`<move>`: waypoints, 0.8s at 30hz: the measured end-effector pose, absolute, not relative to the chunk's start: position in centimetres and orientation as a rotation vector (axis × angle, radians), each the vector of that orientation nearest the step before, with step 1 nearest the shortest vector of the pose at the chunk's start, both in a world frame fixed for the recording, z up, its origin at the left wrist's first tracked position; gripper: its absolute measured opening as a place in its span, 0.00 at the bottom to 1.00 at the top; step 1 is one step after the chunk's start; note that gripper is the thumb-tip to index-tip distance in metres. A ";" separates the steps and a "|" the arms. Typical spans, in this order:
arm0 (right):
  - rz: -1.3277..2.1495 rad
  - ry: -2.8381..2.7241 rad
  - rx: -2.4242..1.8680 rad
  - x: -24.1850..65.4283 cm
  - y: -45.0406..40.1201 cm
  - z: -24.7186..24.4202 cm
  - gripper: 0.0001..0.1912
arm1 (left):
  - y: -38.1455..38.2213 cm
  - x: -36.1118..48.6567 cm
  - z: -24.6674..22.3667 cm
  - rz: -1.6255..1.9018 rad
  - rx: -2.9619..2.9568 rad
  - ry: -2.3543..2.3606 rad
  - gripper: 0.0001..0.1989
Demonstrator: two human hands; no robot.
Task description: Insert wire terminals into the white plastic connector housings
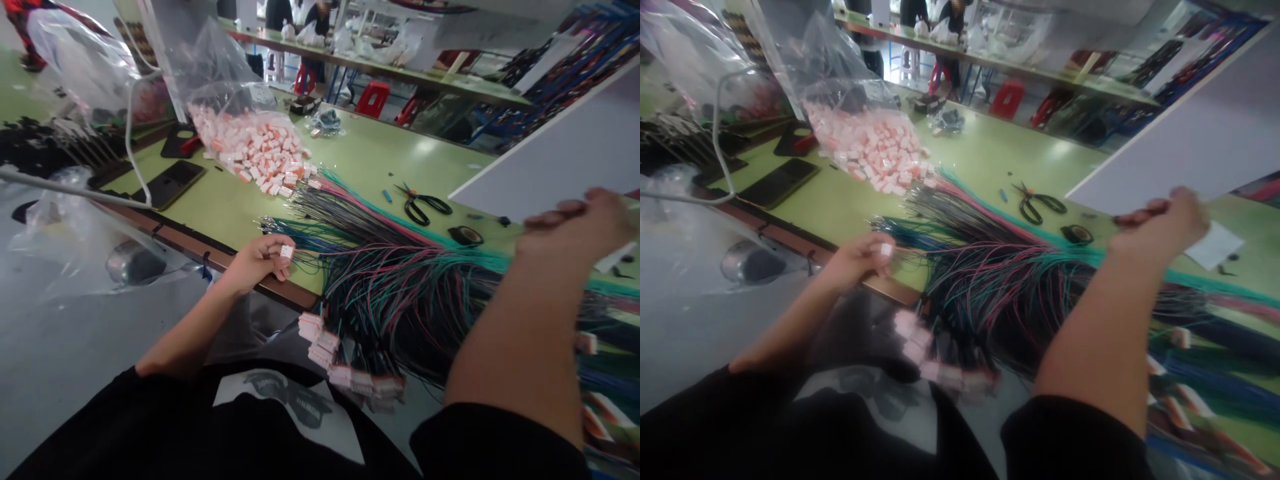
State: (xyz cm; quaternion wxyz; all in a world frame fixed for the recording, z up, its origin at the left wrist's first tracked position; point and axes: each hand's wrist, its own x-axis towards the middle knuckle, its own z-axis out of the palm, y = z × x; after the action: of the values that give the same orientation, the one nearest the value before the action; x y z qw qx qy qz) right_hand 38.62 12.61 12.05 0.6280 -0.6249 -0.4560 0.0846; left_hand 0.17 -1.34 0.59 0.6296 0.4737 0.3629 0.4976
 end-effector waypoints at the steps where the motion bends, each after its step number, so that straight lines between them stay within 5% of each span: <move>1: 0.262 -0.951 -1.469 36.9 11.8 12.1 0.16 | -1.3 0.1 0.5 1.135 1.089 0.835 0.16; 8: 0.667 -2.293 -1.310 22.9 6.2 10.7 0.11 | -1.2 0.0 0.4 1.140 1.102 0.839 0.14; 14: 1.057 -2.404 -1.022 20.2 5.4 6.7 0.16 | -1.1 0.1 0.2 1.169 1.122 0.833 0.12; 24: 0.323 -2.483 -1.073 19.6 5.5 5.1 0.08 | -0.9 0.1 0.1 1.186 1.137 0.835 0.09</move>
State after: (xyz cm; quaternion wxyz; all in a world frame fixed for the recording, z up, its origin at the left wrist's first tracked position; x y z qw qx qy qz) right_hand 19.57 5.48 5.10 0.2074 -0.3852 -0.8917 0.1160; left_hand 0.12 -0.88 0.15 0.6047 0.4912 0.3610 0.5126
